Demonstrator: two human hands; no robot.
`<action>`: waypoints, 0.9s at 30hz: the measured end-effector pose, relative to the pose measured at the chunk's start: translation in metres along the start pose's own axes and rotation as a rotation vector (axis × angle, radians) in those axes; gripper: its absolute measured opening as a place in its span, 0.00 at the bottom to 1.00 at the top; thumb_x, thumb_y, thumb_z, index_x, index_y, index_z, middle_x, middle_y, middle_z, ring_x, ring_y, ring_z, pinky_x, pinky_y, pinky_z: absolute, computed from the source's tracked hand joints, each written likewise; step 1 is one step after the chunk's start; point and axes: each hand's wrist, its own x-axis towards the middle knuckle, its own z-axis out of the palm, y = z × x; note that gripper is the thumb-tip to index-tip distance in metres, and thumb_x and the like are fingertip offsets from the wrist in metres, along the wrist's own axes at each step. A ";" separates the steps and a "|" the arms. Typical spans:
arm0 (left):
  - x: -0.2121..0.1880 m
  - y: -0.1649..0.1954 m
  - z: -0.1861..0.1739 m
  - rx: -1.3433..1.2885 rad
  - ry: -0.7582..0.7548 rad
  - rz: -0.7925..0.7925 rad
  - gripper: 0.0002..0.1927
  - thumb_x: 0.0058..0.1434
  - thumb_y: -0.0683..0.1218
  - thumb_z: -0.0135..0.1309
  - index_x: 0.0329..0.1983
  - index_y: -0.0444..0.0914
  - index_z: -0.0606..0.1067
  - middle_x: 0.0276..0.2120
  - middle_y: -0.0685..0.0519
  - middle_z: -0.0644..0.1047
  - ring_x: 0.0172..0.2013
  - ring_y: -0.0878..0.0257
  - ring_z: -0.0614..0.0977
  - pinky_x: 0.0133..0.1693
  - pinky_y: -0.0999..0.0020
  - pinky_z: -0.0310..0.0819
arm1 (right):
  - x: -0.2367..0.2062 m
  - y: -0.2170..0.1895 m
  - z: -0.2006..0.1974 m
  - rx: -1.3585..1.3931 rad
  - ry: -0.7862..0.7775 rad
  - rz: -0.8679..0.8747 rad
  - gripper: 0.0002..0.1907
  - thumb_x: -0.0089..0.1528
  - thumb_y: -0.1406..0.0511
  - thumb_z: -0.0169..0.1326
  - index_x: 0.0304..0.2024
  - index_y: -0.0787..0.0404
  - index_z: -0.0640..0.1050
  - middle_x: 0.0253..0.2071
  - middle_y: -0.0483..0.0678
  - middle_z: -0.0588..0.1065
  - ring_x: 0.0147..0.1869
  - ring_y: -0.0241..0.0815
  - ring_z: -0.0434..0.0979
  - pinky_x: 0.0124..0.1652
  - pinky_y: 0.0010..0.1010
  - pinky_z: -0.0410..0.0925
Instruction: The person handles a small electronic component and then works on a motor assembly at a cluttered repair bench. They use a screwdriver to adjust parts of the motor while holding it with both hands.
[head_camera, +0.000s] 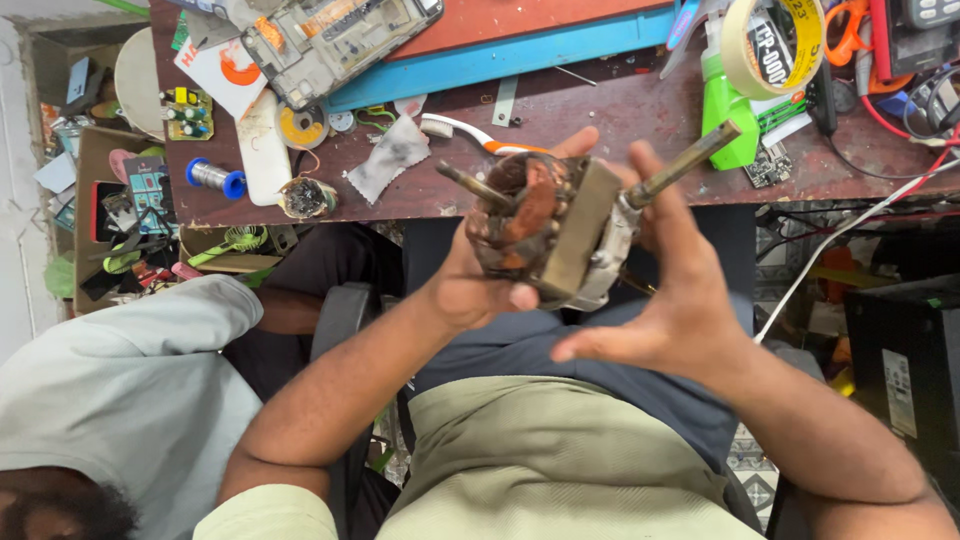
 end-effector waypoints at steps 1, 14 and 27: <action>-0.001 -0.002 0.002 0.020 0.031 -0.032 0.52 0.59 0.46 0.72 0.80 0.37 0.54 0.81 0.45 0.45 0.74 0.57 0.63 0.74 0.59 0.60 | -0.002 0.001 0.005 0.001 0.017 0.031 0.71 0.43 0.59 0.78 0.77 0.67 0.48 0.70 0.58 0.68 0.73 0.48 0.73 0.69 0.37 0.68; -0.002 -0.011 0.013 0.134 0.139 0.029 0.55 0.59 0.48 0.72 0.80 0.33 0.50 0.75 0.44 0.55 0.72 0.60 0.62 0.74 0.64 0.52 | -0.005 0.018 0.009 0.134 0.120 0.011 0.57 0.47 0.68 0.77 0.71 0.65 0.57 0.62 0.56 0.72 0.64 0.40 0.76 0.62 0.32 0.72; 0.002 0.013 0.003 0.807 0.171 0.146 0.49 0.54 0.49 0.77 0.72 0.32 0.63 0.57 0.50 0.77 0.56 0.67 0.79 0.63 0.72 0.74 | 0.003 0.032 0.004 0.358 -0.016 0.149 0.54 0.48 0.67 0.77 0.69 0.62 0.58 0.62 0.52 0.72 0.64 0.40 0.76 0.65 0.35 0.72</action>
